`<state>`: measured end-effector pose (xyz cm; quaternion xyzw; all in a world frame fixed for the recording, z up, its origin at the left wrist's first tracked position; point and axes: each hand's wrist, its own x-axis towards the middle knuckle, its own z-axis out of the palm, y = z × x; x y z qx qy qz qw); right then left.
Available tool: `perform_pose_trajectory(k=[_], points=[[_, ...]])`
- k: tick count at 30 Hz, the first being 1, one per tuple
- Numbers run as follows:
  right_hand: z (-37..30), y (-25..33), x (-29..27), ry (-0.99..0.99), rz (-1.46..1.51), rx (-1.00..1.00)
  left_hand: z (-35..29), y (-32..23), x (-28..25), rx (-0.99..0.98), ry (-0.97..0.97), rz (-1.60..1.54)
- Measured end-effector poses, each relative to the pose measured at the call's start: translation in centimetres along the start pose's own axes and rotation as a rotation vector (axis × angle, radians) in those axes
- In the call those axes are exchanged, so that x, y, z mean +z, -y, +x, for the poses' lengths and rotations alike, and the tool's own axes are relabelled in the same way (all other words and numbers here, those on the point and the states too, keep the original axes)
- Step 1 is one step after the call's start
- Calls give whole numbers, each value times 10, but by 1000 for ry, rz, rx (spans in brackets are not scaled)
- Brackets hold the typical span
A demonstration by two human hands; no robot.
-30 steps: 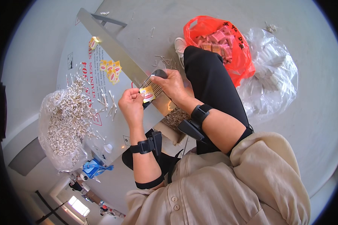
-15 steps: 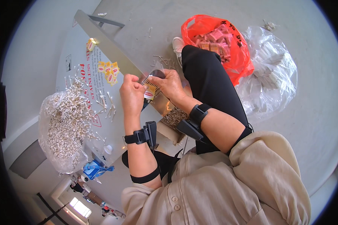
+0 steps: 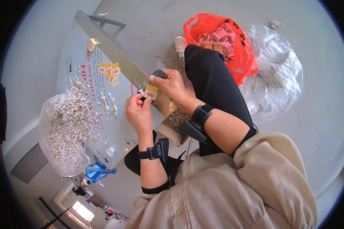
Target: Packing cotton swabs into plastic bags and applying labels to the packaging.
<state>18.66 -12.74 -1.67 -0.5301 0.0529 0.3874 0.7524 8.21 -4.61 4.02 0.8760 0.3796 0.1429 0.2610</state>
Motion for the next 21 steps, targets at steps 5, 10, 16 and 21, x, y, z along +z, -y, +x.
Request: perform_pose_trajectory(k=[5, 10, 16, 21], points=[[0, 1, -1, 0, 14, -17, 4, 1, 2, -35, 79, 80], [-1, 2, 0, 3, 21, -29, 12, 13, 3, -146, 114, -124], [2, -4, -3, 2, 7, -5, 21, -2, 4, -61, 107, 110], [0, -2, 2, -29, 23, -19, 24, -9, 13, -81, 88, 165]])
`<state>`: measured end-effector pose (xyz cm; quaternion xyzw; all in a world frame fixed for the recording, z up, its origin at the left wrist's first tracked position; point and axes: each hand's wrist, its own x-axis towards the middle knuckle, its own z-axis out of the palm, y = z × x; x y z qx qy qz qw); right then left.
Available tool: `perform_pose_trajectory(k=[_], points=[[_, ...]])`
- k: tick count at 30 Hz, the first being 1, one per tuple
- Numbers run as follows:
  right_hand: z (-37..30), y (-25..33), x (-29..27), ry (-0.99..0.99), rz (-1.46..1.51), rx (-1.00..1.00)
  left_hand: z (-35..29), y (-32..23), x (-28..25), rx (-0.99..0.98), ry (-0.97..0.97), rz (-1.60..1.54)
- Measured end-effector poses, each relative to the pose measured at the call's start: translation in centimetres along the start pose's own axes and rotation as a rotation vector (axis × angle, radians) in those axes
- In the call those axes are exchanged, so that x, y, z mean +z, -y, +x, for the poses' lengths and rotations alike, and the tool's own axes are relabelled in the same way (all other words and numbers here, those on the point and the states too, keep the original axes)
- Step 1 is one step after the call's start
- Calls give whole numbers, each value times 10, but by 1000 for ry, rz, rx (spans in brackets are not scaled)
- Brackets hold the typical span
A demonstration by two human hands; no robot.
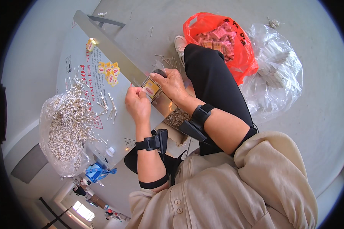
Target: Packing cotton swabs into plastic bags and applying labels to the packaging.
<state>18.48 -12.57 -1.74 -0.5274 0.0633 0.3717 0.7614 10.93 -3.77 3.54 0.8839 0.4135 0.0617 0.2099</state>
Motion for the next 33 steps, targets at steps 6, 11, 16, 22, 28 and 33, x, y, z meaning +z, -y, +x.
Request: perform_pose_trajectory(k=[6, 11, 16, 22, 28, 33], points=[[2, -1, -4, 37, -50, -11, -7, 10, 5, 37, -92, -211], [-3, 5, 0, 29, 5, 21, -28, 36, 6, 307, -223, -21], [-3, 2, 1, 11, 31, -24, -50, 29, 17, 209, 12, 254], [2, -5, -1, -26, -47, -38, -51, 27, 19, 193, 29, 282], [1, -7, -1, -29, 23, -34, -52, 26, 19, 193, -44, 154], [-2, 2, 2, -26, -36, -35, -54, 25, 20, 237, 71, 265]])
